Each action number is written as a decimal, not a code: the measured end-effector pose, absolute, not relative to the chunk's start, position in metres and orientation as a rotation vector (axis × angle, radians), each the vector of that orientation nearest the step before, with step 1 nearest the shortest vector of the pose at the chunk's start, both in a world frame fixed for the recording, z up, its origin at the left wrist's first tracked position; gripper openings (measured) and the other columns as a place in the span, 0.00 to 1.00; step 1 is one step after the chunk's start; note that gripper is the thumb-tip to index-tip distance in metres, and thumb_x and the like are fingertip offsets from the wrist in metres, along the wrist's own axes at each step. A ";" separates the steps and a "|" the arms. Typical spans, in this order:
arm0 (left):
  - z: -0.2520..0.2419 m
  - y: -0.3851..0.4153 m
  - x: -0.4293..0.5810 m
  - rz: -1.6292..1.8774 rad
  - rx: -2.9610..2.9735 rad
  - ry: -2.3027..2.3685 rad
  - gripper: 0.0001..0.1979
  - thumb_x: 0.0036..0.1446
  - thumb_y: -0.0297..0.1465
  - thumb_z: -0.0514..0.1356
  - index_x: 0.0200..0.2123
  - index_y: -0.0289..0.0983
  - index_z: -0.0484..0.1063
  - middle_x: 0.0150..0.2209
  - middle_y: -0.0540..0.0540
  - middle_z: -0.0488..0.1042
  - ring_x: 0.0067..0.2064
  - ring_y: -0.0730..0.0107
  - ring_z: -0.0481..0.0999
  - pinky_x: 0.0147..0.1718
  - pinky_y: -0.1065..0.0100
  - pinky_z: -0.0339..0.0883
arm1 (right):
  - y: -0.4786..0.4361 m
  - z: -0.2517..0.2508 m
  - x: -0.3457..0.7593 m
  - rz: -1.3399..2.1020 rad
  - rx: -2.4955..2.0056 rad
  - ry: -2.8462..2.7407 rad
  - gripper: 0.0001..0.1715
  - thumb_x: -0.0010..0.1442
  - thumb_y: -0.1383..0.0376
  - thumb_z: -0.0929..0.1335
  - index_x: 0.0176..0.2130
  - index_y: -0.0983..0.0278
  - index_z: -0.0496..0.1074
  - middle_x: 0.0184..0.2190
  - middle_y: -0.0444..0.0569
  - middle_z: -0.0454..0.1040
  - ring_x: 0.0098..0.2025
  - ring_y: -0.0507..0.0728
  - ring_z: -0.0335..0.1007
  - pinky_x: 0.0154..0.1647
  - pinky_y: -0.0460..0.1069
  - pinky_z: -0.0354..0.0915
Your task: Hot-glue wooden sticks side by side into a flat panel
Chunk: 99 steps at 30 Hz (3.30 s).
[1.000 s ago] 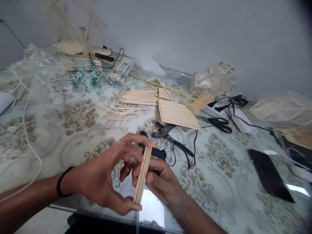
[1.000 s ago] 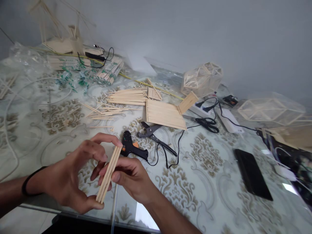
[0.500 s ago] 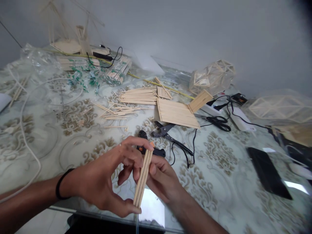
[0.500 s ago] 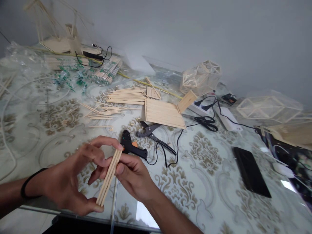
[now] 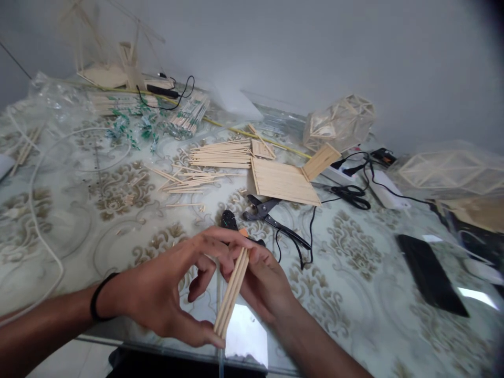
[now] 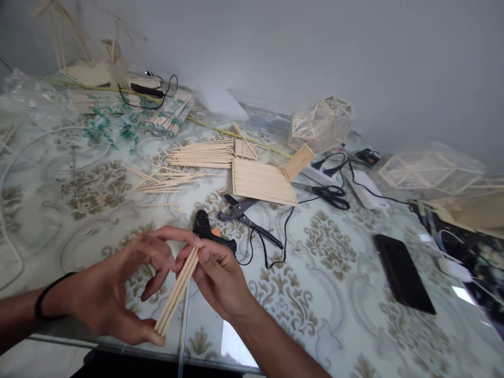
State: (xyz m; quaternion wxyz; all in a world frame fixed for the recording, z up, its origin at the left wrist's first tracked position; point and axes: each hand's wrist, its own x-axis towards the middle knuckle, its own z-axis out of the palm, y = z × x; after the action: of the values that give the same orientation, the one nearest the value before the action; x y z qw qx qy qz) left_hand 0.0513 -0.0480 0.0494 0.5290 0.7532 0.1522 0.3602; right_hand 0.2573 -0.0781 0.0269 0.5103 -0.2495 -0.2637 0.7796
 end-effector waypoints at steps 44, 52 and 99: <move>0.029 -0.006 0.042 1.059 1.504 0.653 0.31 0.58 0.28 0.79 0.58 0.47 0.68 0.78 0.38 0.61 0.31 0.84 0.80 0.33 0.72 0.81 | -0.052 0.028 0.317 0.707 -1.661 -1.848 0.16 0.54 0.70 0.70 0.44 0.59 0.73 0.39 0.49 0.83 0.39 0.63 0.79 0.41 0.54 0.72; 0.031 -0.008 0.043 1.003 1.399 0.608 0.32 0.55 0.26 0.80 0.55 0.47 0.68 0.79 0.40 0.59 0.33 0.83 0.82 0.34 0.73 0.80 | -0.071 0.040 0.317 1.391 -1.318 -1.311 0.24 0.71 0.43 0.71 0.39 0.60 0.76 0.29 0.46 0.74 0.30 0.58 0.68 0.33 0.53 0.65; 0.035 -0.018 0.047 0.870 1.160 0.413 0.42 0.46 0.16 0.82 0.58 0.51 0.72 0.82 0.44 0.54 0.38 0.83 0.82 0.37 0.76 0.80 | -0.096 0.036 0.308 1.455 -1.209 -1.366 0.22 0.54 0.50 0.84 0.48 0.50 0.88 0.43 0.49 0.86 0.44 0.66 0.83 0.50 0.61 0.77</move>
State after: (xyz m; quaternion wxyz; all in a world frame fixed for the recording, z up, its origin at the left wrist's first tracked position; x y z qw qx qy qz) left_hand 0.0466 -0.0180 0.0355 0.7292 0.5265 0.1877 0.3949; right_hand 0.3076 -0.0955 0.0361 0.3933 -0.4763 -0.5384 0.5732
